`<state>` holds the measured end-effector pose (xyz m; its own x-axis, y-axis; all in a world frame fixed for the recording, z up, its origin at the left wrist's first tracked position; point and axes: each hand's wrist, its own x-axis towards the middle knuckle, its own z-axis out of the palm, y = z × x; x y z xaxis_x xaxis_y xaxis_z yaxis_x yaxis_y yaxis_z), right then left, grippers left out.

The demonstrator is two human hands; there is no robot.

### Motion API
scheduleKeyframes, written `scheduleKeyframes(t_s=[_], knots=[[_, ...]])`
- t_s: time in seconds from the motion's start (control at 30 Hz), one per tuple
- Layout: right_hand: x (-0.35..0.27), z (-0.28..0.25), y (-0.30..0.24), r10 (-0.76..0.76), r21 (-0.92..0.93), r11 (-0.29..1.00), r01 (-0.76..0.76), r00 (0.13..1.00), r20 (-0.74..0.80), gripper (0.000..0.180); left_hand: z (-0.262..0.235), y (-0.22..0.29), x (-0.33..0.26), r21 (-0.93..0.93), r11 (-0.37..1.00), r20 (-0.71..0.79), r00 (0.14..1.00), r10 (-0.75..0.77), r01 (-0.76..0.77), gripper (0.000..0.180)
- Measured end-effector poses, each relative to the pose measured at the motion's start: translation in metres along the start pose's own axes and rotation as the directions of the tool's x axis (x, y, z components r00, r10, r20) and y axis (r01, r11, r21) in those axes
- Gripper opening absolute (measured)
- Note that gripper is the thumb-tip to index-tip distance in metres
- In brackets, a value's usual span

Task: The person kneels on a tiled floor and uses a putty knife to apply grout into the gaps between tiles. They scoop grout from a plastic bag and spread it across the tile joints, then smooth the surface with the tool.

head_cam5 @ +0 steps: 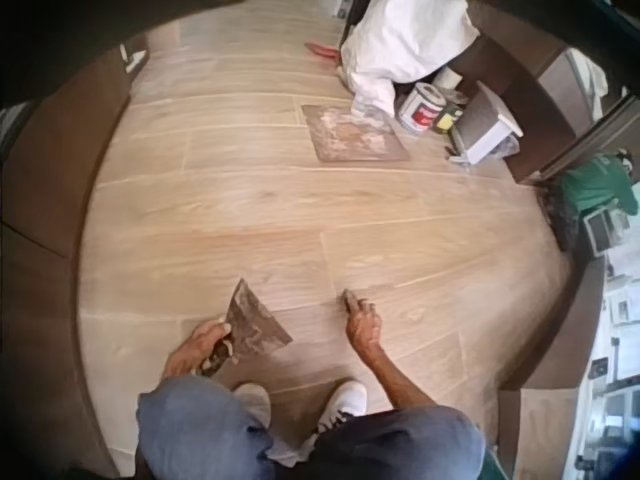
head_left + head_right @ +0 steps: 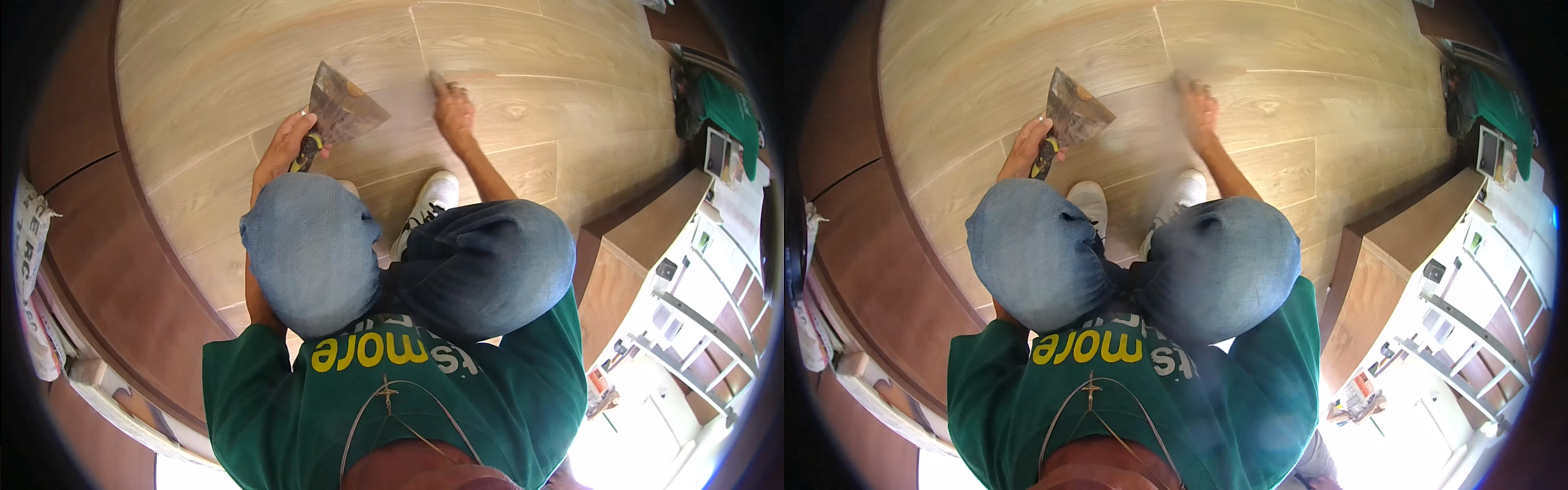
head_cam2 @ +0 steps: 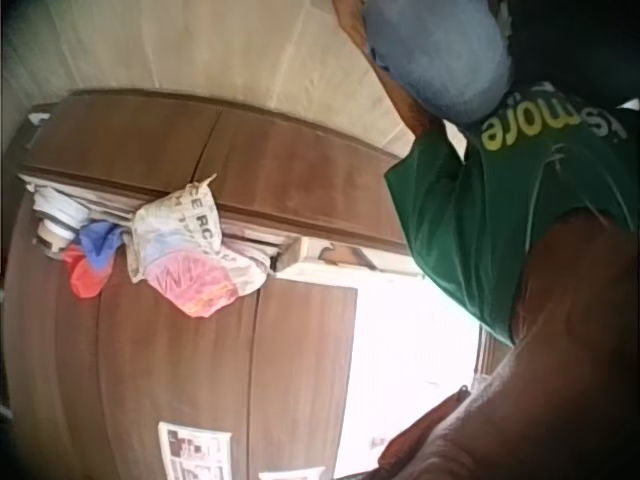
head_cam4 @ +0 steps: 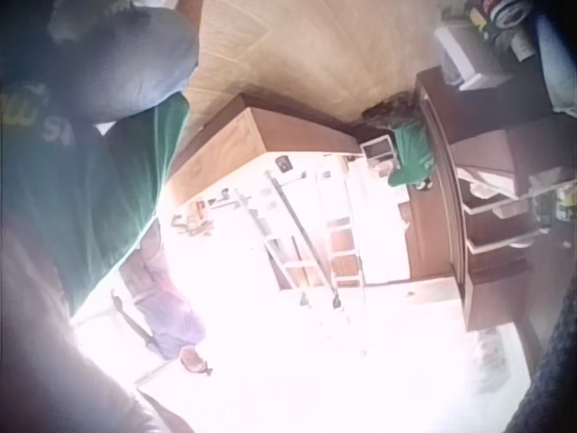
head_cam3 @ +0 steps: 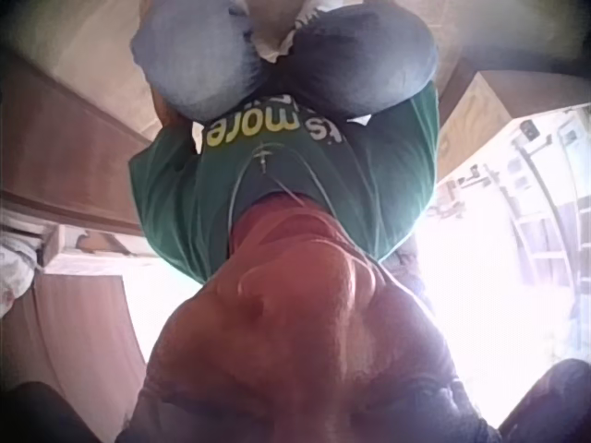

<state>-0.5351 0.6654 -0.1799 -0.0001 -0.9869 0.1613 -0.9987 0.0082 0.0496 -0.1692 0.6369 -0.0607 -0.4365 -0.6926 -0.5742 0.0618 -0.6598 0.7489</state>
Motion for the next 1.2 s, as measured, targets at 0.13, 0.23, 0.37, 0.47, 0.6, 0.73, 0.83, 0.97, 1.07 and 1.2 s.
scheduleKeyframes(t_s=[0.13,0.23,0.37,0.47,0.6,0.73,0.83,0.97,1.07,1.2], knots=[[0.016,-0.064,-0.048,-0.152,0.314,0.948,0.049,0.939,0.310,0.046,-0.003,-0.011,-0.003,0.023,1.000,-0.034,0.999,-0.010,0.010,0.038],[0.029,-0.095,-0.041,-0.299,0.611,0.786,0.091,0.922,0.247,0.042,-0.002,0.012,-0.009,0.158,0.987,0.044,0.999,0.008,-0.015,0.037],[0.063,-0.160,-0.041,-0.435,0.758,0.623,0.193,0.891,0.131,0.042,-0.016,0.003,0.002,0.326,0.943,0.118,0.993,0.032,-0.069,0.041],[0.084,-0.186,-0.055,-0.606,0.587,0.664,0.464,0.793,0.058,0.044,-0.021,-0.002,0.009,0.436,0.900,0.091,0.996,-0.018,-0.024,0.040],[0.090,-0.179,-0.068,-0.716,0.460,0.657,0.597,0.686,0.132,0.046,-0.025,-0.006,0.020,0.437,0.895,0.184,0.983,0.009,-0.090,0.037],[0.065,-0.149,-0.049,-0.770,0.444,0.618,0.649,0.614,0.175,0.044,-0.027,-0.019,0.026,0.445,0.893,0.139,0.990,0.004,-0.066,0.036],[0.043,-0.136,-0.025,-0.752,0.499,0.644,0.580,0.599,0.275,0.042,-0.022,-0.012,0.023,0.438,0.899,0.045,0.999,-0.019,-0.003,0.036],[0.031,-0.113,0.001,-0.501,0.567,0.776,0.276,0.815,0.290,0.043,-0.041,-0.022,0.026,0.348,0.937,-0.040,0.999,0.018,-0.003,0.038],[0.028,-0.088,-0.001,-0.355,0.432,0.866,0.252,0.918,0.176,0.049,-0.051,-0.032,0.028,0.354,0.935,-0.029,0.999,-0.020,0.029,0.039],[0.013,-0.045,-0.002,-0.353,0.262,0.904,0.337,0.935,0.017,0.055,-0.047,-0.026,0.021,0.385,0.923,0.041,0.999,-0.007,-0.009,0.038]])
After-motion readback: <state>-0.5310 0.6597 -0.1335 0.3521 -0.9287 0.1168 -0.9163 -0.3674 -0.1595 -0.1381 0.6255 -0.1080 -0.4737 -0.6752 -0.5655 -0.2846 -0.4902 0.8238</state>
